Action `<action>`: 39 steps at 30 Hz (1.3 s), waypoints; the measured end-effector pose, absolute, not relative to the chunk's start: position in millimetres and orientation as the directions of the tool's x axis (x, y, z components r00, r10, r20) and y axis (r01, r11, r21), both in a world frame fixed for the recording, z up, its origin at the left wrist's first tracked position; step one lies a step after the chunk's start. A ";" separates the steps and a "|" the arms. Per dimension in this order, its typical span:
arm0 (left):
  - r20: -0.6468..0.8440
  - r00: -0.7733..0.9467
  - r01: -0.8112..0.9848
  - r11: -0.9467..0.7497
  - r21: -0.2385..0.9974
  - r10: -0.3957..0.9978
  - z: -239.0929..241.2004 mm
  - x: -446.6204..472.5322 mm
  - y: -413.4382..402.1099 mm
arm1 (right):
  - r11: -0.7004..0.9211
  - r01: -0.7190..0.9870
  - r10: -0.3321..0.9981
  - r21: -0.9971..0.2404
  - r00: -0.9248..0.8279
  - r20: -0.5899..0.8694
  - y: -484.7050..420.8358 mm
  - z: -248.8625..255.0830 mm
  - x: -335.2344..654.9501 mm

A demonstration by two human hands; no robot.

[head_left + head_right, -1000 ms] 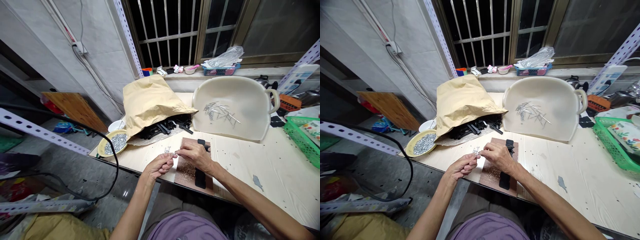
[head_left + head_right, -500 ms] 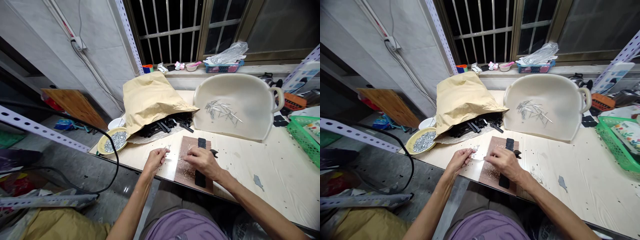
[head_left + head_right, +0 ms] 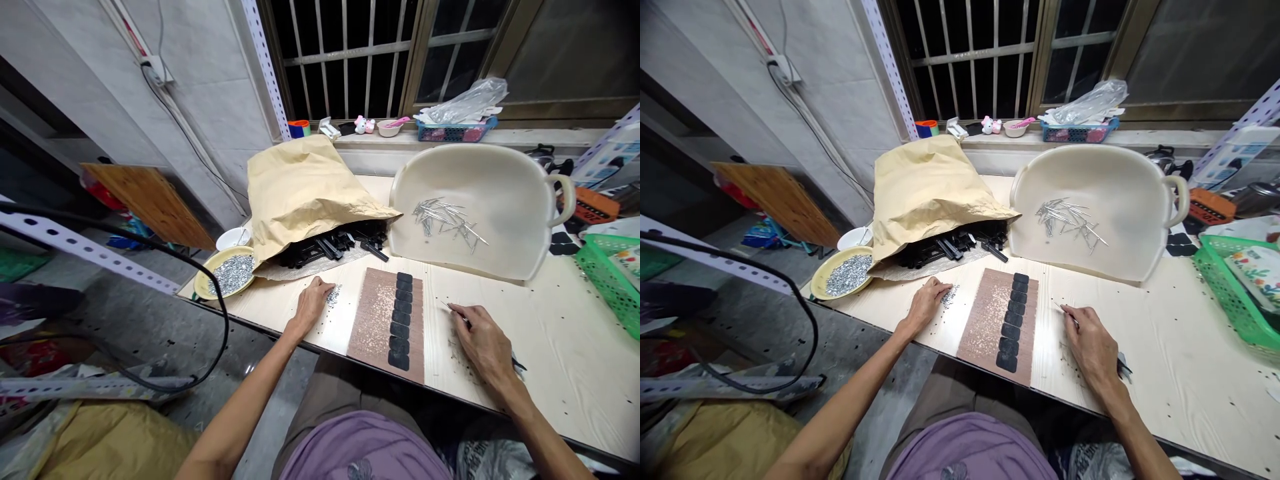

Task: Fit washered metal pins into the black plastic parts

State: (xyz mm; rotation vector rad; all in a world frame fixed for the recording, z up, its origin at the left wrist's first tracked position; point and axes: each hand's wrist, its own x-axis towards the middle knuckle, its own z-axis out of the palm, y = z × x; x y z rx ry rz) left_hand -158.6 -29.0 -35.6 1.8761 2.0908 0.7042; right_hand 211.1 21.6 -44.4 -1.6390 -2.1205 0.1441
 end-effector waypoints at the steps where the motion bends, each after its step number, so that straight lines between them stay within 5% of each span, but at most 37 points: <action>1: 0.131 -0.132 0.861 0.048 0.506 0.982 -36.8 -160.4 -27.2 | 0.279 0.905 0.939 -0.322 -0.187 0.287 19.7 -47.3 213.6; 10: 0.104 -0.036 0.862 -0.021 0.507 0.994 -32.1 -165.9 -22.6 | 0.263 0.946 0.945 -0.189 -0.213 0.247 15.6 -54.1 216.1; 14: 0.097 -0.113 0.790 0.030 0.612 0.989 -28.6 -164.3 -21.2 | 0.270 0.944 0.941 -0.190 -0.217 0.258 15.2 -54.5 217.1; 17: 0.117 -0.179 0.743 0.057 0.667 0.977 -28.2 -164.3 -20.3 | 0.290 0.928 0.935 -0.233 -0.222 0.277 13.0 -44.4 216.2; 21: 0.115 -0.247 0.686 0.090 0.722 0.962 -24.0 -149.4 -21.9 | 0.425 0.794 0.888 -0.434 -0.272 0.371 7.0 -10.7 195.4; 25: -0.052 -0.250 0.243 0.115 0.963 0.967 -6.6 -108.1 -25.5 | 0.595 0.504 0.803 -0.626 -0.404 0.438 -1.1 23.2 146.5; 28: -0.115 -0.238 -0.125 0.087 0.988 0.964 10.7 -78.2 -28.3 | 0.627 0.402 0.767 -0.668 -0.468 0.438 -5.6 31.9 111.5; 39: -0.123 -0.225 -0.323 0.045 0.945 0.967 26.7 -56.6 -32.6 | 0.615 0.451 0.779 -0.647 -0.476 0.408 -7.2 21.3 96.7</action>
